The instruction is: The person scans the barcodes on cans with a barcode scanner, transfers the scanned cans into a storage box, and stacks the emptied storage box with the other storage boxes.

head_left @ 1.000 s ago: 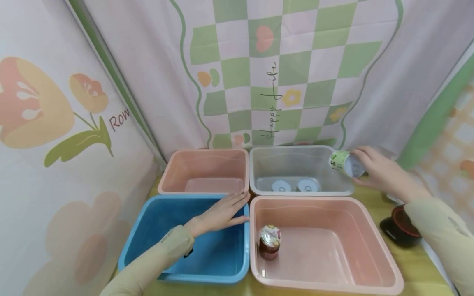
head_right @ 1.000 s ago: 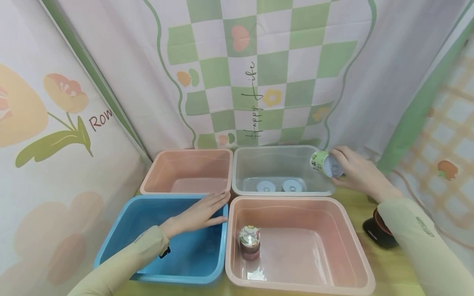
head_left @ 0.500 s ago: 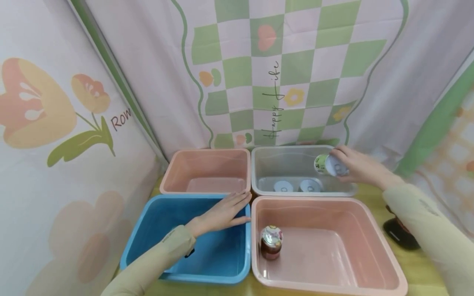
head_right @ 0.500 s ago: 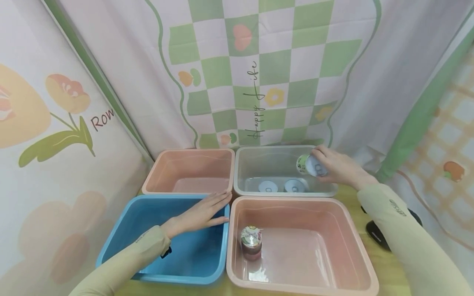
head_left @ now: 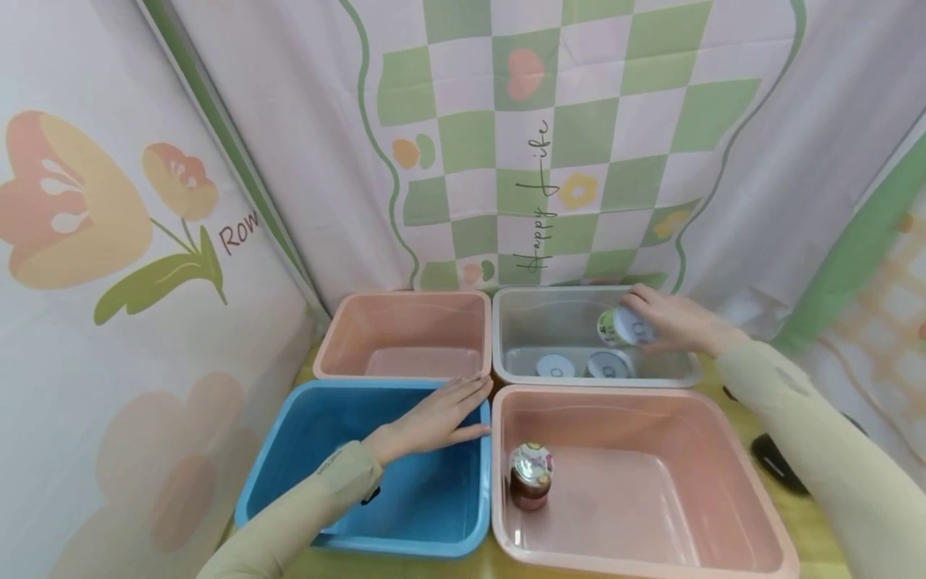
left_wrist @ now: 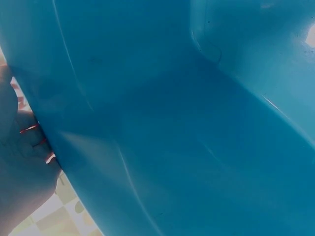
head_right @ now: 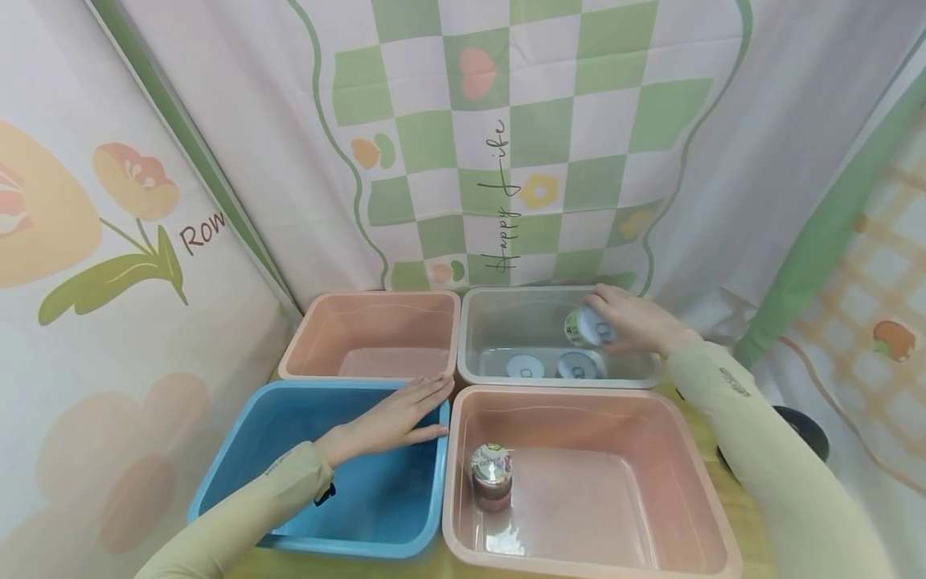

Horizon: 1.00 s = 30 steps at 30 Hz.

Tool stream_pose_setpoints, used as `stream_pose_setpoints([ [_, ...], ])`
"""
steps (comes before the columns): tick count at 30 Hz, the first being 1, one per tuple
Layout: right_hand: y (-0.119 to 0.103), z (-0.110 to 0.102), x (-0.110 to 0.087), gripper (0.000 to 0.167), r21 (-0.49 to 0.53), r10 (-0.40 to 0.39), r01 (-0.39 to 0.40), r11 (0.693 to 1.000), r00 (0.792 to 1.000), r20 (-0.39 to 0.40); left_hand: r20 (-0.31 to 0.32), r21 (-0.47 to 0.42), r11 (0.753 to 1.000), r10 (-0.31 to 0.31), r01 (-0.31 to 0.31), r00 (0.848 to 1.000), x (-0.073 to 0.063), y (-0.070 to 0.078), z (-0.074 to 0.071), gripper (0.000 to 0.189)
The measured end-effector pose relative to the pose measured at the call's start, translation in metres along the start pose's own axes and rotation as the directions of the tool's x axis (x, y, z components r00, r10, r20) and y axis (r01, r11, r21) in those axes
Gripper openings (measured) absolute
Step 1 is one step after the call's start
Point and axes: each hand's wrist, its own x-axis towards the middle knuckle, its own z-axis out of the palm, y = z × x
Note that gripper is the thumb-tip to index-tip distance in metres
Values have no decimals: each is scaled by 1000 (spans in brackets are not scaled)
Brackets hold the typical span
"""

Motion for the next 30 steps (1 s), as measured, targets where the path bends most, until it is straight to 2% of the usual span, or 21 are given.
stream_pose_setpoints([
  [7,0,14,20,79,-4,-66,66,998,997,-29,4,8,1000,-11,11,1000,-1,1,-1,75],
  [10,-2,17,27,78,-9,-64,64,998,998,-15,-4,11,1000,-7,7,1000,-1,1,-1,74],
  [15,-7,17,39,74,0,-47,47,999,998,40,-23,20,1000,11,-10,1000,0,3,-1,74],
  [22,-8,24,54,81,8,17,-19,1000,986,167,-14,22,1000,10,-10,1000,2,1,0,75],
  [30,-13,38,66,81,3,54,-56,998,976,211,-3,25,1000,-8,8,1000,1,0,1,75],
])
